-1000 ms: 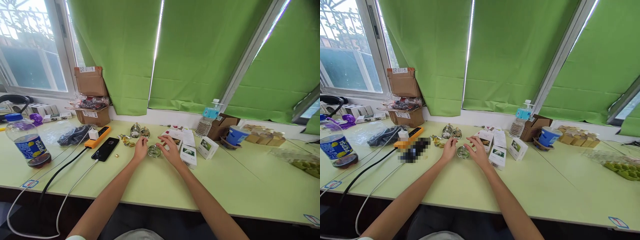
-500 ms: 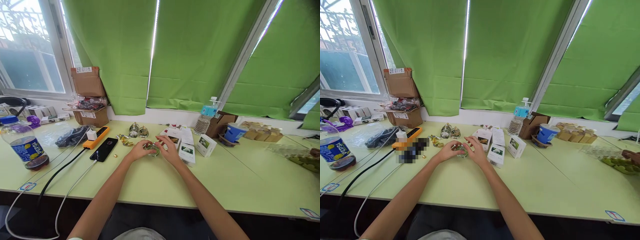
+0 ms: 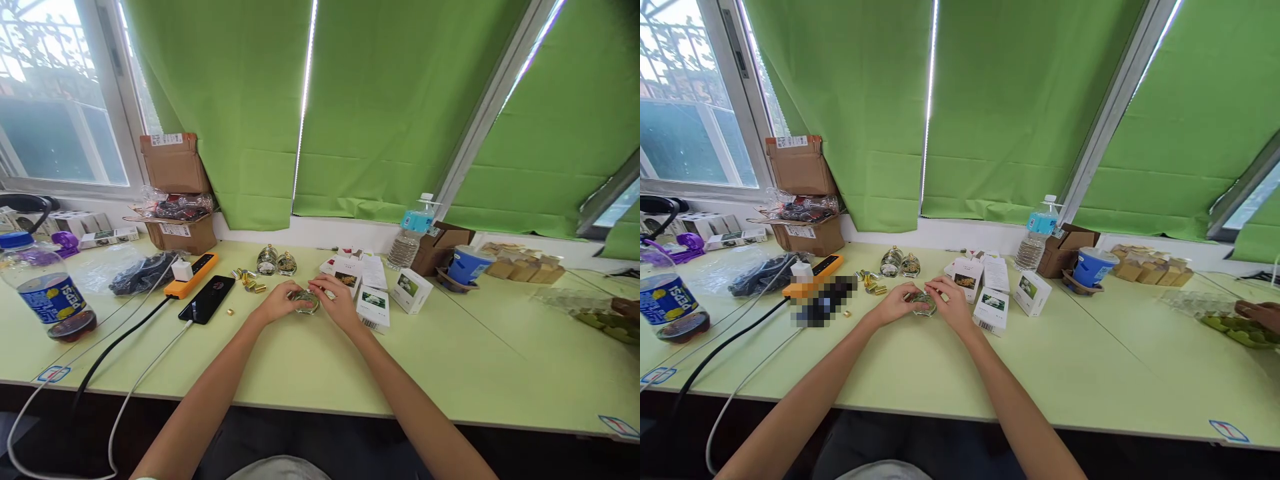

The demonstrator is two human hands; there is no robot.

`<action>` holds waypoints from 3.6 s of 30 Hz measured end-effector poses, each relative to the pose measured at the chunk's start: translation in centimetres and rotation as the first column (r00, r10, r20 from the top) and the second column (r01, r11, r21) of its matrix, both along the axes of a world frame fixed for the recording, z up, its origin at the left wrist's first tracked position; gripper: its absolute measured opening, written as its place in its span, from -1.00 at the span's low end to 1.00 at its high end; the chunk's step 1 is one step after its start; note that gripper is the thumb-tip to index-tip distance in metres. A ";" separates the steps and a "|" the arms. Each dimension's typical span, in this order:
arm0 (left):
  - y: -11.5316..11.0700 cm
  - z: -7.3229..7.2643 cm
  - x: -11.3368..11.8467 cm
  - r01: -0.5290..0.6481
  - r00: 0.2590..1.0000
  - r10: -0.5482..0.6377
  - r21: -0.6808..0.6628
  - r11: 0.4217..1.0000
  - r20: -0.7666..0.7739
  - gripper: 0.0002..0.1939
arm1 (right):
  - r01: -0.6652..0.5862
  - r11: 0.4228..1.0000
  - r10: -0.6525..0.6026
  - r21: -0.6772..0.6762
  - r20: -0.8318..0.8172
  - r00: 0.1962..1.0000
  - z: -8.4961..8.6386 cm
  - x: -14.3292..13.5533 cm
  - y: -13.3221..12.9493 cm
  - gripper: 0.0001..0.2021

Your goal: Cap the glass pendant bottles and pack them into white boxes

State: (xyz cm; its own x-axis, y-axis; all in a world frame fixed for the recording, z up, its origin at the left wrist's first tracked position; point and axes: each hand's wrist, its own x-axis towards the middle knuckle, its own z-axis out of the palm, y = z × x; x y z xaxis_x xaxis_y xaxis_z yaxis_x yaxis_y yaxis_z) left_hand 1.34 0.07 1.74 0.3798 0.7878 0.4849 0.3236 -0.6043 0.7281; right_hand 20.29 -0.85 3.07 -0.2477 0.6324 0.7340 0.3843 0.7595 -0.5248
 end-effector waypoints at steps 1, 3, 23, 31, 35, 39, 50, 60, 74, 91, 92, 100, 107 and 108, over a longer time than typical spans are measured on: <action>0.0 0.0 0.1 -0.001 1.000 0.001 0.001 1.000 -0.001 -0.63 | -0.002 1.000 0.002 -0.009 -0.004 1.000 0.0 0.0 0.0 -0.75; 0.0 -0.1 0.2 -0.006 1.000 0.006 0.003 1.000 -0.002 -0.62 | 0.002 1.000 -0.002 -0.023 -0.008 1.000 0.0 0.1 0.0 -0.74; 0.0 -0.6 0.5 -0.101 0.991 0.108 0.093 0.991 -0.079 -0.60 | -0.030 0.995 0.019 -0.093 -0.110 0.994 0.1 0.2 0.4 -0.82; -0.1 -0.7 0.6 -0.134 0.983 0.147 0.118 0.984 -0.110 -0.60 | -0.038 0.980 0.010 -0.193 -0.141 0.990 -0.3 0.1 0.9 -0.80; -0.2 -0.7 0.6 -0.142 0.980 0.154 0.100 0.985 -0.129 -0.57 | -0.039 0.976 0.007 -0.216 -0.149 0.989 -0.5 0.0 0.9 -0.79; -0.2 -0.5 0.6 -0.147 0.977 0.158 0.081 0.986 -0.144 -0.56 | -0.057 0.972 0.019 -0.227 -0.165 0.986 -0.6 -0.1 0.9 -0.80; 0.0 -0.5 0.6 -0.138 0.975 0.152 0.094 0.986 -0.164 -0.61 | -0.068 0.971 0.025 -0.228 -0.187 0.982 -0.2 0.4 0.8 -0.81; 0.3 -0.8 0.6 -0.130 0.976 0.146 0.104 0.986 -0.159 -0.61 | -0.061 0.973 0.007 -0.222 -0.235 0.972 -0.1 0.2 0.8 -0.82; 0.4 -1.0 0.7 -0.138 0.979 0.152 0.104 0.985 -0.134 -0.56 | -0.056 0.994 0.049 -0.098 -0.070 0.996 0.1 0.3 0.7 -0.84; -0.3 -0.1 0.7 -0.158 0.975 0.165 0.059 0.986 -0.152 -0.60 | -0.047 0.997 0.048 -0.065 0.005 0.999 0.9 0.3 0.2 -0.82; -0.3 -0.1 0.8 -0.155 0.975 0.163 0.063 0.986 -0.153 -0.60 | -0.048 0.997 0.049 -0.064 0.006 0.999 0.9 0.3 0.2 -0.82; -0.2 -0.3 0.8 -0.135 0.974 0.146 0.072 0.988 -0.170 -0.56 | -0.042 0.994 0.041 -0.105 -0.010 0.999 0.5 0.4 0.2 -0.78; 0.0 -0.4 0.7 -0.137 0.974 0.147 0.069 0.988 -0.171 -0.57 | -0.041 0.993 0.041 -0.111 0.001 0.999 0.5 0.5 0.1 -0.79; -0.1 -0.4 0.7 -0.137 0.975 0.146 0.067 0.988 -0.169 -0.57 | -0.042 0.993 0.043 -0.108 0.005 0.999 0.4 0.6 0.1 -0.79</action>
State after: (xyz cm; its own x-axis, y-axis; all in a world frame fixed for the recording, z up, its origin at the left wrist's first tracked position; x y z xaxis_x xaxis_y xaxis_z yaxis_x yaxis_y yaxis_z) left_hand 2.04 0.02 1.37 0.3483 0.8134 0.4658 0.5266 -0.5809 0.6207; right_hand 20.86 -0.73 3.52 -0.2808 0.6966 0.6603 0.3569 0.7144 -0.6019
